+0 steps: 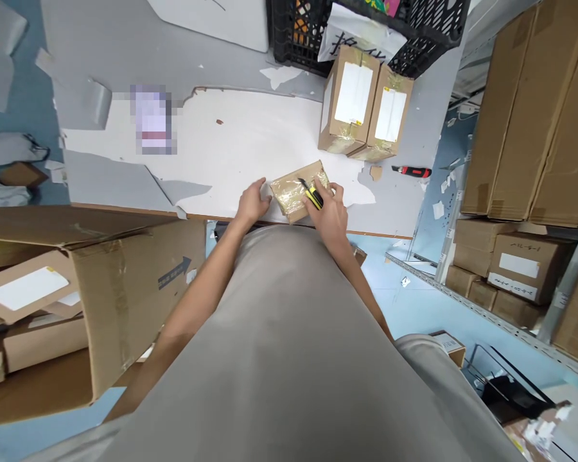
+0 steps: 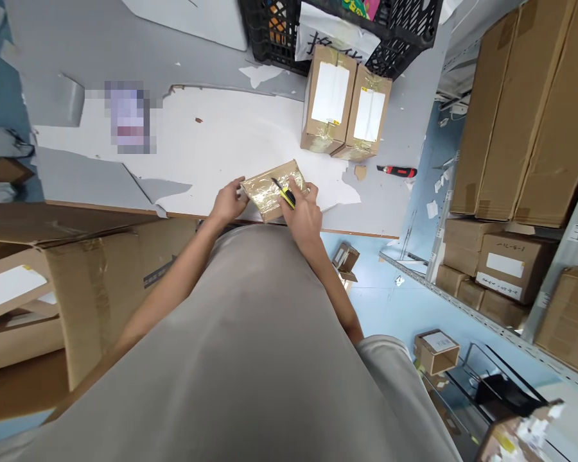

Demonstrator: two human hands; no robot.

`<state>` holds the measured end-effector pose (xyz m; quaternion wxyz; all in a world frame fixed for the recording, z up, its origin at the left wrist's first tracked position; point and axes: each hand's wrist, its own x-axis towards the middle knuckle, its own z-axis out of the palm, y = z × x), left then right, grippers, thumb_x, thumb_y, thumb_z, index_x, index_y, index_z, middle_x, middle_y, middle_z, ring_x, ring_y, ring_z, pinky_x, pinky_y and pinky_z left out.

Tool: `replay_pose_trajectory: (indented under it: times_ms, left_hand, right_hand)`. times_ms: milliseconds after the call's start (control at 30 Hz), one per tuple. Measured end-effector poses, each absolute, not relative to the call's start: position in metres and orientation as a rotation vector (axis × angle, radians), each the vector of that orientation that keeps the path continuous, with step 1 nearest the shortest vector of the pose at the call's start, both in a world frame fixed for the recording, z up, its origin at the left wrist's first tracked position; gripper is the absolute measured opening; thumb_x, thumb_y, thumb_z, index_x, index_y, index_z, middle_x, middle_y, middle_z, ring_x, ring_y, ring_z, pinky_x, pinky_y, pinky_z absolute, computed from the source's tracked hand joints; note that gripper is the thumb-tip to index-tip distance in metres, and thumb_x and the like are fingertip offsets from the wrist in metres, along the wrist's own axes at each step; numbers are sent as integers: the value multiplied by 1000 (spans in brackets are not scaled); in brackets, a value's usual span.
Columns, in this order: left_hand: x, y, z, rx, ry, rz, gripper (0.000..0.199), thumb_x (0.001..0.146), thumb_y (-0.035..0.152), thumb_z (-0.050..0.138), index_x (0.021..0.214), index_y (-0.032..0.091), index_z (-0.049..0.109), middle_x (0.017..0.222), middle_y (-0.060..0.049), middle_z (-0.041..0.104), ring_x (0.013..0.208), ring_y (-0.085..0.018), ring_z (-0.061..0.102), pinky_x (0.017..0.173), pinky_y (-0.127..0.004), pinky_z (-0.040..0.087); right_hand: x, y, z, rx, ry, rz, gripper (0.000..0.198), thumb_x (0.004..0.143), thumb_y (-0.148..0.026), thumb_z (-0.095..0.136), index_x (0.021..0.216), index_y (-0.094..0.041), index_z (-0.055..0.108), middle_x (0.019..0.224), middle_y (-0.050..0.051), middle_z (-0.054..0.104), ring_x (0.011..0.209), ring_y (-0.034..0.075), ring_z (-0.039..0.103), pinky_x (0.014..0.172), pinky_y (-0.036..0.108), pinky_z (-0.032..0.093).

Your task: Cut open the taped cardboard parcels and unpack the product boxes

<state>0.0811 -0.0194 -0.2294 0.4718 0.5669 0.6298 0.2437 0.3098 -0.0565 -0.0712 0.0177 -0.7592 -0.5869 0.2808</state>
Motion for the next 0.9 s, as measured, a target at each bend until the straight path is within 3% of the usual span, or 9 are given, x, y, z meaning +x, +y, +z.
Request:
replay_pose_trajectory:
  times_ms: [67,167,267,433,600,700,800,900]
  left_hand:
    - [77,-19,-206,1287,1532,683,55,94,33,69,145,16,77,153,-22,79,141,-35,77,116,-52,66]
    - [76,-16,-169,1230,1415,792,40,103,42,68,134,20,80,140,-15,85,132,-30,80,113,-46,69]
    - [75,-14,-145,1229,1384,800,37,100,48,78,123,19,82,130,-14,87,125,-30,82,111,-47,71]
    - [73,-16,-138,1197,1395,782,42,97,53,84,120,19,82,130,-12,87,127,-31,81,112,-46,71]
    - [73,-16,-140,1225,1416,794,43,98,58,87,111,18,81,120,-12,87,119,-30,82,107,-44,72]
    - [75,-11,-143,1265,1421,801,47,97,62,89,108,18,80,113,-11,86,113,-28,82,104,-42,71]
    - [75,-9,-147,1292,1408,815,50,95,66,90,107,18,80,110,-10,86,108,-26,81,101,-39,71]
    - [76,-14,-151,1275,1416,848,50,98,67,86,111,19,79,115,-11,87,108,-25,81,99,-37,70]
  right_hand:
    - [308,-59,-72,-2339,-1845,894,61,120,-49,57,178,-31,57,175,19,50,137,37,78,118,55,67]
    - [314,-57,-73,-2297,-1891,887,62,122,-51,51,180,-29,53,175,20,48,141,39,75,118,57,66]
    - [320,-56,-74,-2257,-1936,881,66,123,-56,45,183,-30,46,175,21,47,146,41,72,118,59,66]
    - [317,-65,-59,-2231,-1917,881,72,124,-60,38,189,-33,29,178,22,44,142,43,74,113,60,68]
    - [301,-70,-26,-2132,-2058,997,65,126,-51,25,181,-24,48,164,20,67,146,38,72,117,53,66]
    - [286,-66,-14,-2042,-2216,1164,69,124,-62,38,181,-23,50,151,20,79,136,42,77,114,56,65]
    - [273,-61,-13,-2033,-2306,1187,76,121,-70,46,181,-24,49,147,21,80,126,45,80,107,58,67]
    - [276,-59,-21,-2163,-2248,1025,70,123,-64,40,179,-25,52,164,23,68,130,44,79,106,57,68]
